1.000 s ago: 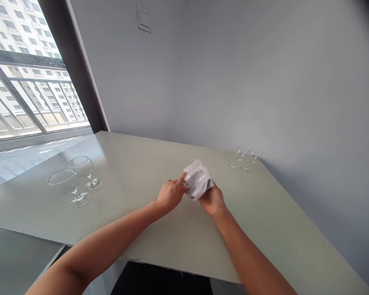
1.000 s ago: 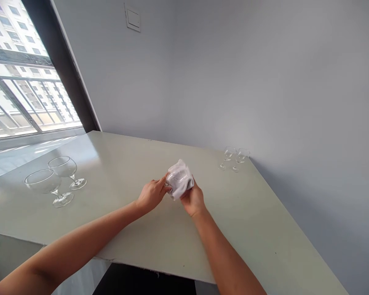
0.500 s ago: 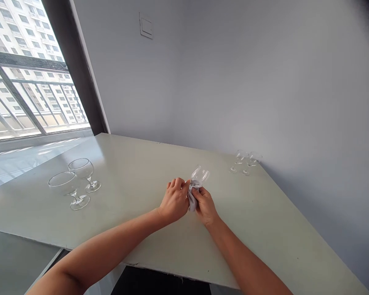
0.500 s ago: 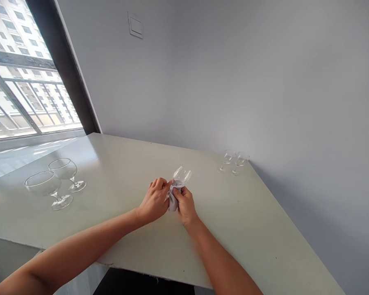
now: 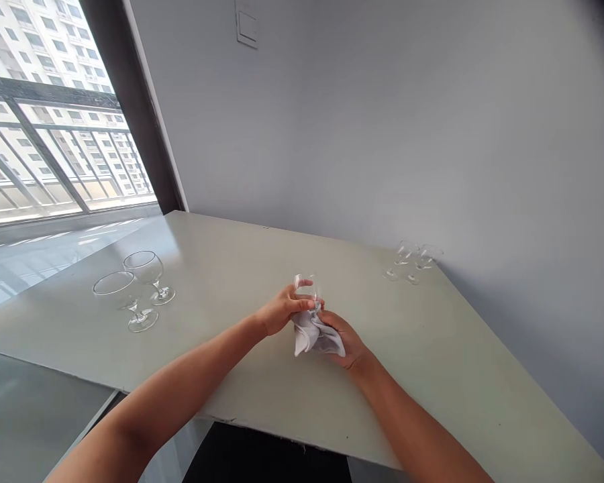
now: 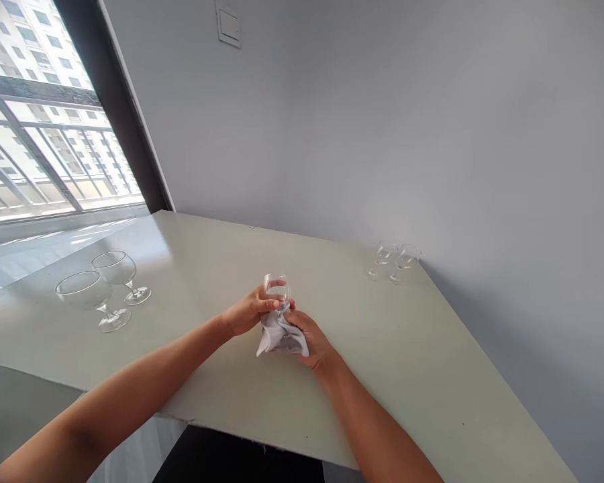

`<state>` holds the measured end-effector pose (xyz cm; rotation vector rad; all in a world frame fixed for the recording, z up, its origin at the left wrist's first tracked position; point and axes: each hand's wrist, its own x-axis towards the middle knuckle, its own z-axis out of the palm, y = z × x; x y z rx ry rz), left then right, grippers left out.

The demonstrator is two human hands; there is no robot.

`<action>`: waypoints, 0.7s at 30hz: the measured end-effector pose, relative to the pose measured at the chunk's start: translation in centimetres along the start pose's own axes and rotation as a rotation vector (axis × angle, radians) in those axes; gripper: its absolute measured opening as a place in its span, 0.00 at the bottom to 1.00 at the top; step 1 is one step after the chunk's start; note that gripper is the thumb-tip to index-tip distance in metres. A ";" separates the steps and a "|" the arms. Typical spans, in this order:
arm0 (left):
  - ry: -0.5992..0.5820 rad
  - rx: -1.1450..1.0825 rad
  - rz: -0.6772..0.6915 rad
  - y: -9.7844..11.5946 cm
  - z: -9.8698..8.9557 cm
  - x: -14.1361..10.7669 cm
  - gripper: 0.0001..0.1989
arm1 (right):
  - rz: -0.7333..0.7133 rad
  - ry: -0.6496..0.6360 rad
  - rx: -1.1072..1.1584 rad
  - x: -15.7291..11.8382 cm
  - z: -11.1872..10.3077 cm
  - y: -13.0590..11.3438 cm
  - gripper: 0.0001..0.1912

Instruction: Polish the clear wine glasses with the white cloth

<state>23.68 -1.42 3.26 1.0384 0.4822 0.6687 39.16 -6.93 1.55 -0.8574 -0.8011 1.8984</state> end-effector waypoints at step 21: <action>0.557 -0.154 0.057 -0.4 -1.9 1.3 0.24 | -0.736 0.449 -1.638 -1.1 -1.7 -1.9 0.09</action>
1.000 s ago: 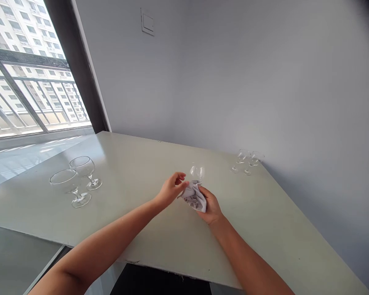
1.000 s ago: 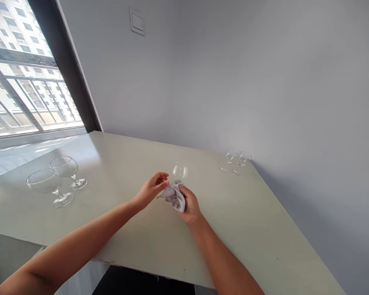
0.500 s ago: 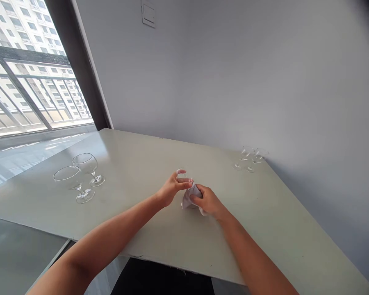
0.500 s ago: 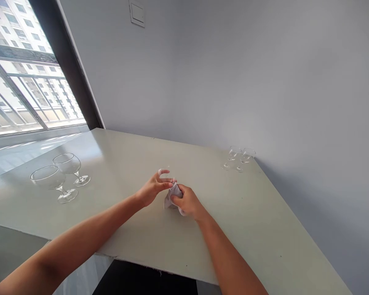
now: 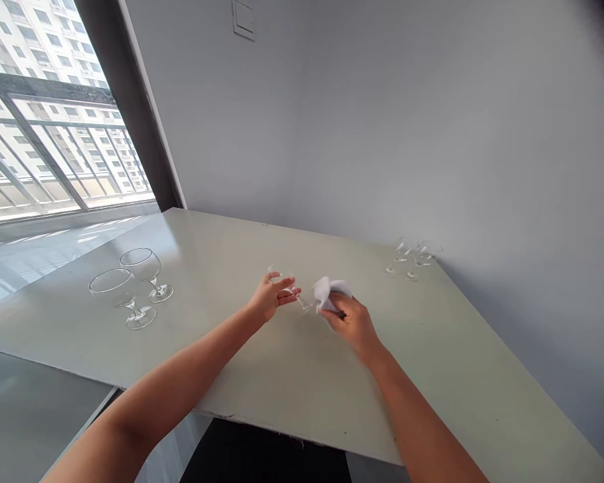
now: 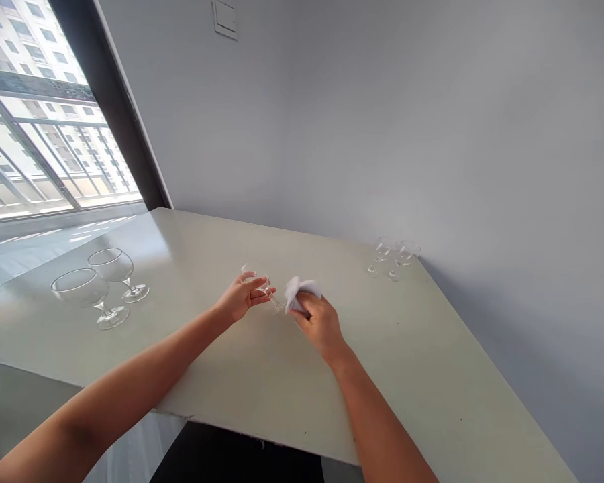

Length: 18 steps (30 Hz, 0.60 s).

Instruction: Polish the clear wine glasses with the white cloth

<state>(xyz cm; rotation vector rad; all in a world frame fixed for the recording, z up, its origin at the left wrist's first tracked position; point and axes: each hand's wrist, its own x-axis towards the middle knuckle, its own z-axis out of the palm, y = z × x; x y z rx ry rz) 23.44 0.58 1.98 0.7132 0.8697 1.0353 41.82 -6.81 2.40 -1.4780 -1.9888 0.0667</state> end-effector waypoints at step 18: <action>-0.418 -0.294 0.007 0.4 1.9 -2.0 0.10 | 0.606 0.022 1.630 0.3 1.5 -1.3 0.11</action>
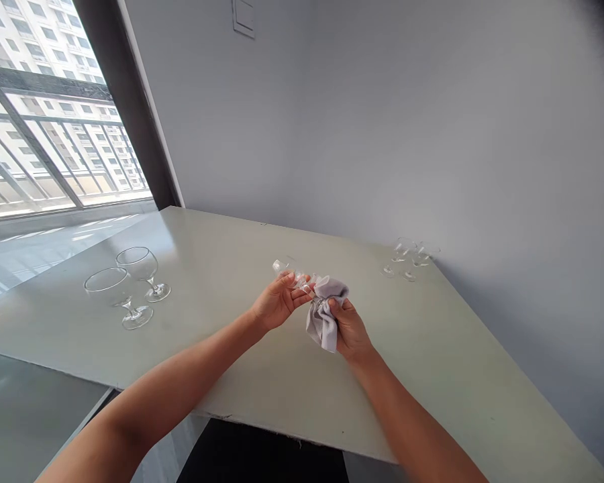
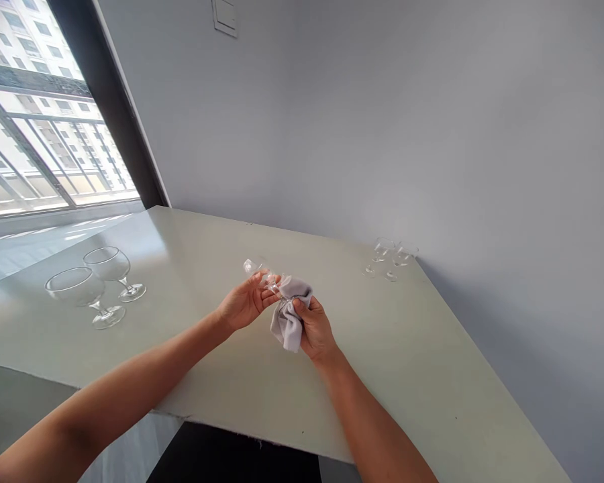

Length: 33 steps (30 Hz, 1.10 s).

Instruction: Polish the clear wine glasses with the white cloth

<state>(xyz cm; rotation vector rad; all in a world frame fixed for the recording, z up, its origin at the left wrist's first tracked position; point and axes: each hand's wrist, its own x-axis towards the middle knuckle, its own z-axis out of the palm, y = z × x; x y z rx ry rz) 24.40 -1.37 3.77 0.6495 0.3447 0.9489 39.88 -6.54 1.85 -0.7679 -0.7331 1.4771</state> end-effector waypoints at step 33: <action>0.176 0.760 0.626 1.3 -0.3 -0.8 0.33 | -0.713 0.016 -1.602 -0.9 0.4 0.2 0.12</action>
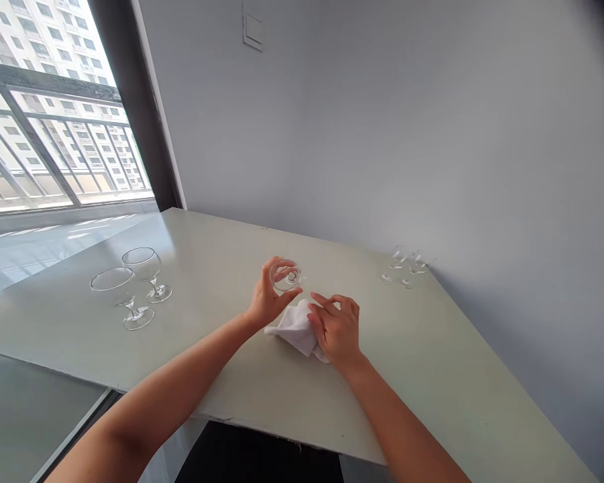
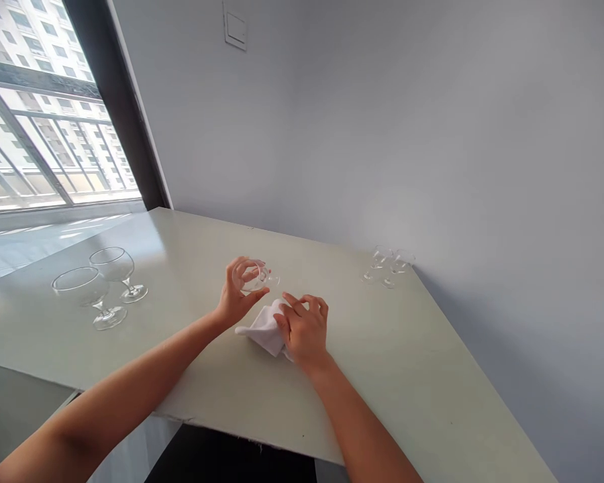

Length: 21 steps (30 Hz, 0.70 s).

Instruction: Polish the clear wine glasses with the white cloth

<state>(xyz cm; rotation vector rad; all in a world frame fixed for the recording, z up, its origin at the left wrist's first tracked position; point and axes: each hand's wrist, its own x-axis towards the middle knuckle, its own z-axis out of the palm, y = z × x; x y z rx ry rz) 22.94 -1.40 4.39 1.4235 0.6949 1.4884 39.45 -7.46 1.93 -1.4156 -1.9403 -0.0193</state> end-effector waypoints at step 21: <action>-0.519 0.647 -0.091 -7.2 0.0 -1.7 0.33 | 0.715 0.059 -0.148 7.7 -0.8 15.5 0.17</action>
